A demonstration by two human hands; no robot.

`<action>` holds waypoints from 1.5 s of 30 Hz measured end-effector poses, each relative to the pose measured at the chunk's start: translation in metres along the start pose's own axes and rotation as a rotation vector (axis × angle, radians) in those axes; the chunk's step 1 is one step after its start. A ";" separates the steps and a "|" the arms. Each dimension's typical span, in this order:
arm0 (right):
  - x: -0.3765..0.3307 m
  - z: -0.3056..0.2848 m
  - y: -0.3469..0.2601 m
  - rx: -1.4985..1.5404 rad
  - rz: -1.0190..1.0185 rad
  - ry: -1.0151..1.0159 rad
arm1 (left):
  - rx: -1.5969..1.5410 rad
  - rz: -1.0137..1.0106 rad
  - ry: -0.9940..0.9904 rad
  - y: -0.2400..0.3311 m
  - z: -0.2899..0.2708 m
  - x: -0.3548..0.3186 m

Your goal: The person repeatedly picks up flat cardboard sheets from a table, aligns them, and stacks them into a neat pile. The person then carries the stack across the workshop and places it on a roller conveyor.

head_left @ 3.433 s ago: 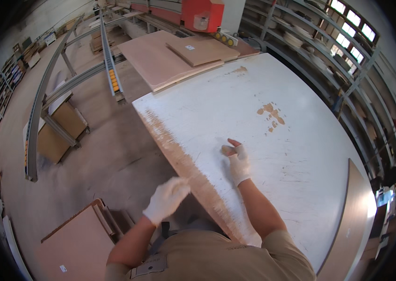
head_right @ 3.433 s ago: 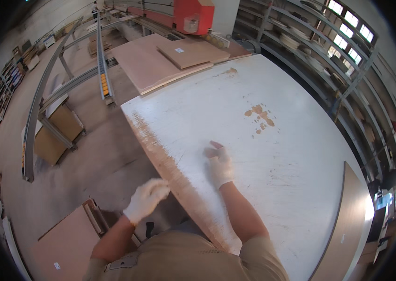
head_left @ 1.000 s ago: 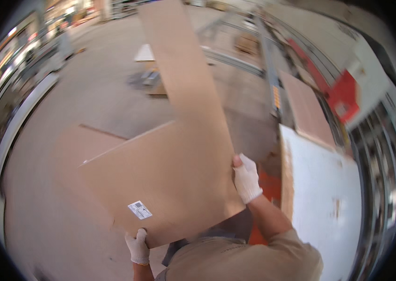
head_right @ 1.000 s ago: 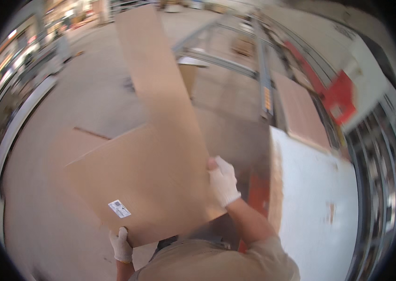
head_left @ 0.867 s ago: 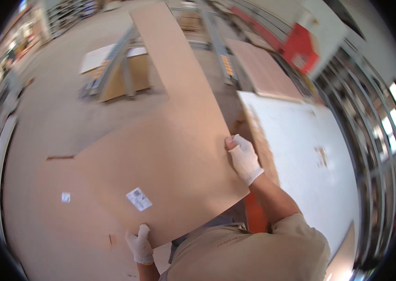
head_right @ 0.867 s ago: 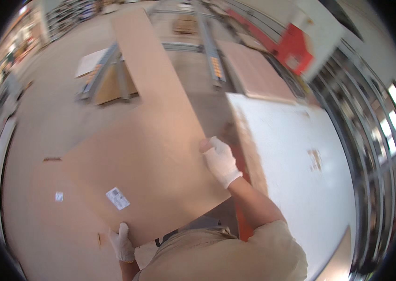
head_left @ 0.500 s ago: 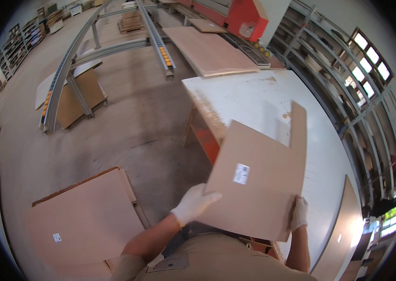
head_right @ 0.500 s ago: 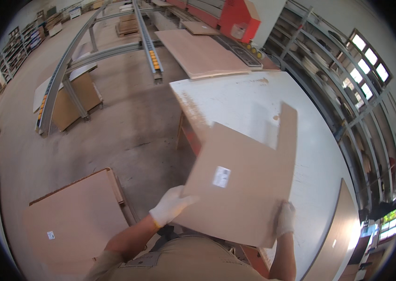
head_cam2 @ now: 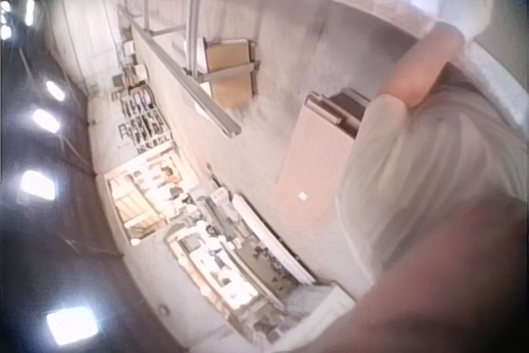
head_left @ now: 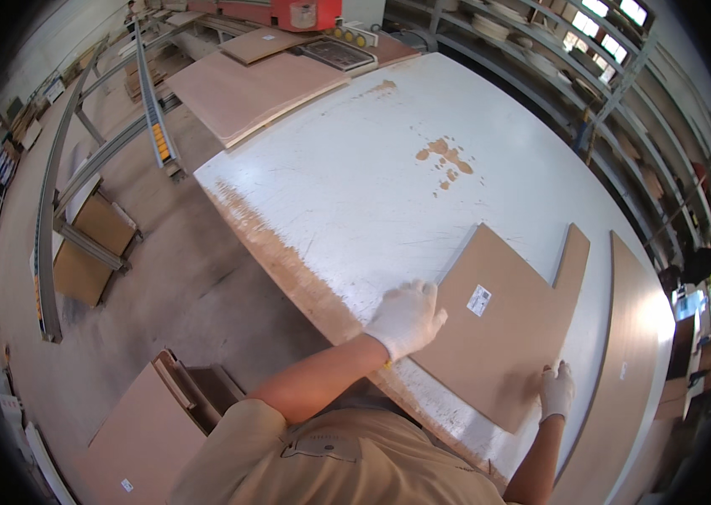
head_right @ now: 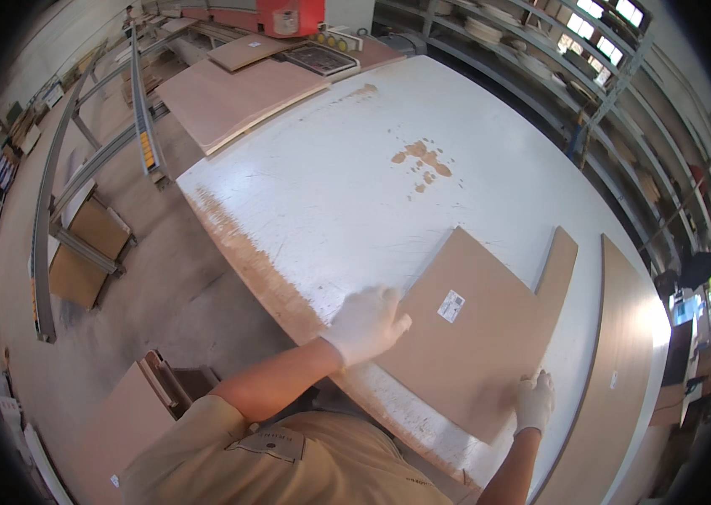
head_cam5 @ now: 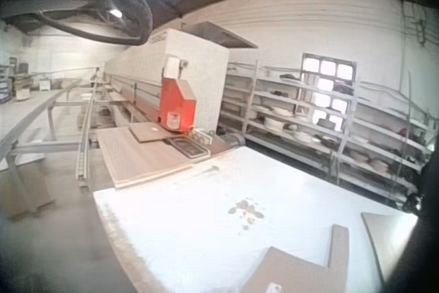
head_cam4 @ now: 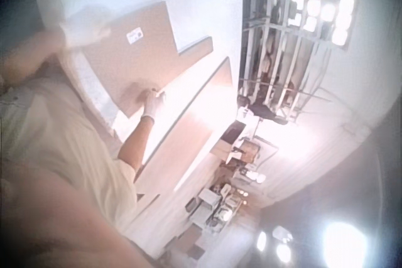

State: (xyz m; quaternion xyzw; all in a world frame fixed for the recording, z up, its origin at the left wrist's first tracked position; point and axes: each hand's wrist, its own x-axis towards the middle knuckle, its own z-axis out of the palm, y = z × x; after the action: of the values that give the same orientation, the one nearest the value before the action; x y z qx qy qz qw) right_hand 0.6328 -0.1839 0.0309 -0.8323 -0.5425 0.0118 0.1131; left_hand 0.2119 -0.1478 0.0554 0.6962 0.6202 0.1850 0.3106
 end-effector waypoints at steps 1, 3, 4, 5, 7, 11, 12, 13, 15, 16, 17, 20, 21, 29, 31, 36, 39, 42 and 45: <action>-0.006 -0.032 -0.049 -0.046 -0.006 -0.183 | 0.024 0.009 0.043 0.003 -0.020 0.003; -0.005 0.002 -0.042 -0.115 -0.172 -0.130 | 0.029 0.073 0.151 -0.008 -0.040 0.015; -0.003 0.019 -0.045 -0.145 -0.269 -0.112 | 0.022 0.086 0.220 -0.029 -0.043 0.020; -0.004 0.029 -0.061 -0.118 -0.311 -0.106 | 0.016 0.093 0.294 -0.047 -0.050 0.023; -0.015 0.045 -0.105 -0.067 -0.370 -0.086 | 0.064 -0.072 0.351 -0.074 -0.076 0.038; -0.012 0.058 -0.189 0.201 -0.449 -0.083 | 0.073 -0.126 0.575 -0.196 -0.120 0.068; -0.011 0.061 -0.209 0.252 -0.472 -0.104 | -0.014 -0.091 0.654 -0.228 -0.129 0.079; -0.010 0.063 -0.227 0.294 -0.490 -0.118 | -0.309 -0.146 0.694 -0.238 -0.146 0.093; -0.004 0.067 -0.265 0.324 -0.583 -0.106 | -0.736 -0.191 0.689 -0.252 -0.175 0.117; -0.003 0.073 -0.286 0.371 -0.556 -0.151 | -0.868 -0.180 0.654 -0.256 -0.186 0.129; -0.003 0.079 -0.308 0.413 -0.533 -0.200 | -1.003 -0.174 0.620 -0.264 -0.195 0.139; -0.009 0.102 -0.385 0.420 -0.568 -0.267 | -1.339 -0.205 0.495 -0.306 -0.212 0.184; -0.011 0.108 -0.413 0.356 -0.609 -0.242 | -1.432 -0.219 0.517 -0.313 -0.219 0.198; 0.003 0.138 -0.524 0.228 -0.728 -0.144 | -1.962 -0.185 0.607 -0.330 -0.258 0.303; 0.006 0.143 -0.519 0.293 -0.717 -0.177 | -2.036 -0.123 0.585 -0.344 -0.261 0.324; 0.003 0.141 -0.523 0.314 -0.642 -0.192 | -2.019 -0.083 0.644 -0.319 -0.267 0.342; 0.002 0.140 -0.525 0.298 -0.650 -0.184 | -1.967 -0.110 0.556 -0.314 -0.250 0.341; 0.007 0.141 -0.522 0.441 -0.581 -0.228 | -1.952 -0.165 0.551 -0.291 -0.220 0.318; 0.039 0.138 -0.527 0.662 -0.393 -0.260 | -1.929 -0.238 0.510 -0.270 -0.196 0.271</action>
State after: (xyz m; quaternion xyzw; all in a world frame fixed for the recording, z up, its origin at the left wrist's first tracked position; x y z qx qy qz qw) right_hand 0.1546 0.0794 0.0067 -0.6231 -0.6678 0.2693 0.3056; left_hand -0.0728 0.1670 -0.0132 0.0200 0.3188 0.7199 0.6162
